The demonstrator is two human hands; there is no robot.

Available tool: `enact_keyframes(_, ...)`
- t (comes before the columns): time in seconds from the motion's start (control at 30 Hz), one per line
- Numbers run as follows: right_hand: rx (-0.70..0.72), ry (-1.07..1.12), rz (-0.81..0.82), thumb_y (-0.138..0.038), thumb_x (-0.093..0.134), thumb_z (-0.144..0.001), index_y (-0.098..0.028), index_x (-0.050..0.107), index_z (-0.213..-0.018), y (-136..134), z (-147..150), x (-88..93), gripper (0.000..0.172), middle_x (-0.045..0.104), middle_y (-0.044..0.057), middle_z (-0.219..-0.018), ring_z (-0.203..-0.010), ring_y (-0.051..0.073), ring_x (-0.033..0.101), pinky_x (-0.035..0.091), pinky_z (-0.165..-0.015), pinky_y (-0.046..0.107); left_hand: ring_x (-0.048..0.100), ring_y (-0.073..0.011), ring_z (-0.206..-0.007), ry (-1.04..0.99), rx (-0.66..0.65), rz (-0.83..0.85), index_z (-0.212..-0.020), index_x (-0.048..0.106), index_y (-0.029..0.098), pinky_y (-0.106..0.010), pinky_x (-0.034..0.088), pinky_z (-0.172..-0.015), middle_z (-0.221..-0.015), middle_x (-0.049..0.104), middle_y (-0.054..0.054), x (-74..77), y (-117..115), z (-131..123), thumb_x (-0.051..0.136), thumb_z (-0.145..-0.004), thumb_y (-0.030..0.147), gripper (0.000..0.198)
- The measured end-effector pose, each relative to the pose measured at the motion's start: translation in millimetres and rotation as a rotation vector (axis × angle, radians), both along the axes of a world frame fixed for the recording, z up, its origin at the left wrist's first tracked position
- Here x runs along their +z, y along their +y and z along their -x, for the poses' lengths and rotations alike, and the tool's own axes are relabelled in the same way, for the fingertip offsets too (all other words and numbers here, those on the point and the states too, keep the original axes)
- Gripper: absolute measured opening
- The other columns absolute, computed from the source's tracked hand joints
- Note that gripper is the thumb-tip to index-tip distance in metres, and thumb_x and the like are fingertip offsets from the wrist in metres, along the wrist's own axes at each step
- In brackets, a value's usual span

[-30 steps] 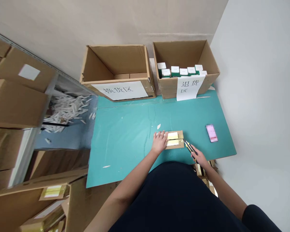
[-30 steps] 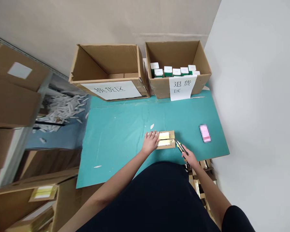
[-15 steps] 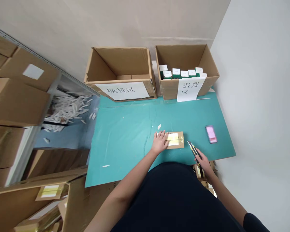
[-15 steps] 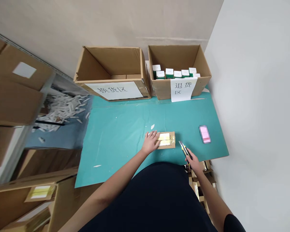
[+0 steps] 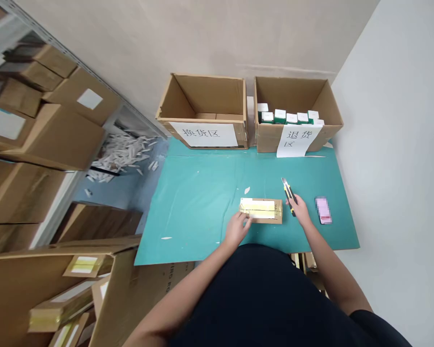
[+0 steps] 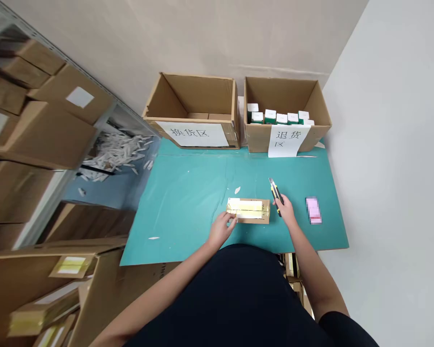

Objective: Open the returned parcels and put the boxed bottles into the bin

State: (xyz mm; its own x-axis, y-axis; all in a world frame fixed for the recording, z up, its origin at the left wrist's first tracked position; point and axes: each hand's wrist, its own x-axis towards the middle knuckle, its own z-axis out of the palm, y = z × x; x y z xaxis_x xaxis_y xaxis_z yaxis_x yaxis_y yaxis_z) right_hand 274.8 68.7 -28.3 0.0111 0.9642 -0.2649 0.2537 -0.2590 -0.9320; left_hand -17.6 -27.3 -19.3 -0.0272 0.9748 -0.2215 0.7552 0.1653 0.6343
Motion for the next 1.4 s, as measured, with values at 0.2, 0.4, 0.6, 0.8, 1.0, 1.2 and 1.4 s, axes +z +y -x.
enact_keyframes(0.2,0.142,0.016,0.099,-0.055,0.063,-0.079,-0.021,0.063,-0.104,48.0,18.9,-16.0,0.042,0.074,0.005,-0.081,-0.079,0.022,0.069,0.053,-0.071,0.032,0.071,-0.0248,-0.095,-0.575,0.293,0.694,-0.115,0.065,0.018,-0.031,0.057,-0.07,-0.107,0.074,-0.011,-9.5,-21.2,11.7,0.053,-0.09,0.062,0.052)
enact_keyframes(0.4,0.088,0.023,0.116,-0.062,0.066,-0.075,-0.022,0.061,-0.103,-16.2,21.6,-30.3,0.049,0.069,0.001,-0.073,-0.069,0.02,0.068,0.055,-0.069,0.034,0.06,-0.0295,-0.127,-0.714,0.262,0.364,-0.148,0.042,0.021,-0.039,0.055,-0.096,-0.14,0.062,-0.014,-28.9,10.0,-3.5,0.065,-0.084,0.057,0.077)
enact_keyframes(0.6,-0.147,0.291,0.277,-0.066,0.064,-0.079,-0.024,0.054,-0.108,-101.5,51.8,-38.5,0.053,0.069,0.003,-0.082,-0.076,0.024,0.073,0.059,-0.067,0.036,0.045,-0.0321,-0.143,-0.354,-0.04,0.198,-0.159,0.025,0.02,-0.045,0.04,-0.115,-0.16,0.039,-0.015,-29.1,68.4,-19.2,0.068,-0.084,0.039,0.089)
enact_keyframes(0.8,-0.27,0.222,0.057,-0.059,0.06,-0.083,-0.023,0.053,-0.11,-34.4,41.4,-21.9,0.045,0.072,0.005,-0.091,-0.085,0.022,0.071,0.056,-0.078,0.036,0.023,-0.0413,-0.152,0.201,-0.252,0.165,-0.162,0.006,0.014,-0.055,0.033,-0.116,-0.167,0.014,-0.025,-19.3,48.6,-43.1,0.075,-0.077,0.054,0.117)
enact_keyframes(1.0,-0.112,0.041,-0.01,-0.058,0.059,-0.078,-0.021,0.058,-0.105,52.0,34.3,-31.9,0.046,0.07,0.003,-0.086,-0.08,0.019,0.066,0.051,-0.074,0.031,0.008,-0.0478,-0.154,0.316,-0.328,0.218,-0.162,0.009,0.015,-0.063,0.029,-0.114,-0.168,-0.001,-0.026,-16.7,17.5,-48.4,0.079,-0.067,0.064,0.128)
enact_keyframes(1.2,-0.073,0.006,-0.003,-0.058,0.06,-0.076,-0.021,0.06,-0.104,42.3,27.4,-45.1,0.046,0.069,0.003,-0.088,-0.081,0.02,0.065,0.051,-0.077,0.033,0.009,-0.0466,-0.154,0.329,-0.387,0.216,-0.162,0.014,0.016,-0.066,0.021,-0.117,-0.168,0.003,-0.026,-8.4,21.6,-49.6,0.082,-0.065,0.059,0.125)
enact_keyframes(1.4,-0.112,-0.059,-0.008,-0.058,0.056,-0.081,-0.022,0.06,-0.109,8.6,13.1,-45.2,0.045,0.071,0.007,-0.103,-0.099,0.024,0.066,0.05,-0.091,0.039,0.003,-0.0502,-0.153,0.338,-0.452,0.186,-0.162,0.012,0.017,-0.071,0.017,-0.116,-0.168,0.003,-0.024,-5.0,11.9,-58.5,0.082,-0.063,0.06,0.128)
